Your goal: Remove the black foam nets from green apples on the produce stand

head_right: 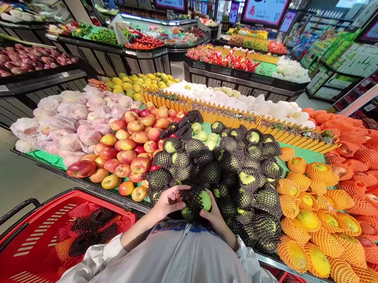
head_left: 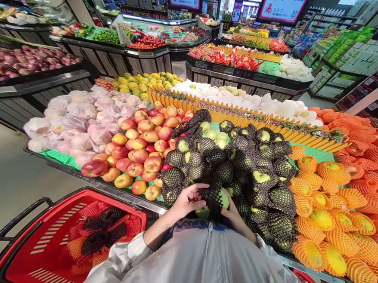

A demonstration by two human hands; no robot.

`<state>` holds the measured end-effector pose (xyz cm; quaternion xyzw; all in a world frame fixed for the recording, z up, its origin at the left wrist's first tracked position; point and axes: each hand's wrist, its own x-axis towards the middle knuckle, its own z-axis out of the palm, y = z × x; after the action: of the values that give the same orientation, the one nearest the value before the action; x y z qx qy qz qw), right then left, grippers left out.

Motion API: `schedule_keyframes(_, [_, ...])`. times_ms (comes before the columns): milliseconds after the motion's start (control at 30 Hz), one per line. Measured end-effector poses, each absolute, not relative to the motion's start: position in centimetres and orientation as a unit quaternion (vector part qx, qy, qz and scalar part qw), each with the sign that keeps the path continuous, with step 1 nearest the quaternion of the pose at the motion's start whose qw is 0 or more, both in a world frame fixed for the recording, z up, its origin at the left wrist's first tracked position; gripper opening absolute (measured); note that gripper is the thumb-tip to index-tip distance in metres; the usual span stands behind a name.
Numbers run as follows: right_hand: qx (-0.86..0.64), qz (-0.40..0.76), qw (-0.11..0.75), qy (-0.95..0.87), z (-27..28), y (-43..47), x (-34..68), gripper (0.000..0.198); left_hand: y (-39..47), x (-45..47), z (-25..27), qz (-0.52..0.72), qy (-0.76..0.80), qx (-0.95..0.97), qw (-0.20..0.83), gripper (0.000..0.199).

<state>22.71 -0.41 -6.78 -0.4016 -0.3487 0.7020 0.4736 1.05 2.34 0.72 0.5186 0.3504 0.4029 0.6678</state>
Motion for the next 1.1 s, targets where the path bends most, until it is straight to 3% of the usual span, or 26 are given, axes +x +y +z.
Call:
schedule_keyframes(100, [-0.396, 0.702, 0.415, -0.422, -6.6, -0.3, 22.5, 0.112, 2.0, 1.2, 0.8, 0.385, 0.339, 0.534, 0.672, 0.067])
schedule_keyframes(300, [-0.401, 0.627, 0.352, -0.568, -4.9, -0.1, 21.9, 0.096, 2.2, 1.6, 0.4, 0.401, 0.445, 0.564, 0.568, 0.05])
schedule_keyframes(500, [-0.386, 0.603, 0.37, -0.592, -3.6, -0.2, 21.9, 0.135, 2.8, 1.8, -0.5, 0.404, 0.477, 0.554, 0.55, 0.044])
schedule_keyframes(633, [-0.381, 0.594, 0.363, -0.609, -3.4, -0.4, 21.9, 0.144, 2.9, 2.1, -1.2, 0.387, 0.453, 0.588, 0.547, 0.044])
schedule_keyframes(933, [-0.44, 0.47, 0.401, -0.652, -4.1, -0.4, 22.2, 0.136, 2.7, 2.6, -1.3, 0.334, 0.411, 0.639, 0.558, 0.055])
schedule_keyframes(1100, [-0.428, 0.522, 0.376, -0.636, -3.9, -0.2, 22.0, 0.114, 2.5, 2.3, -0.7, 0.313, 0.4, 0.65, 0.566, 0.05])
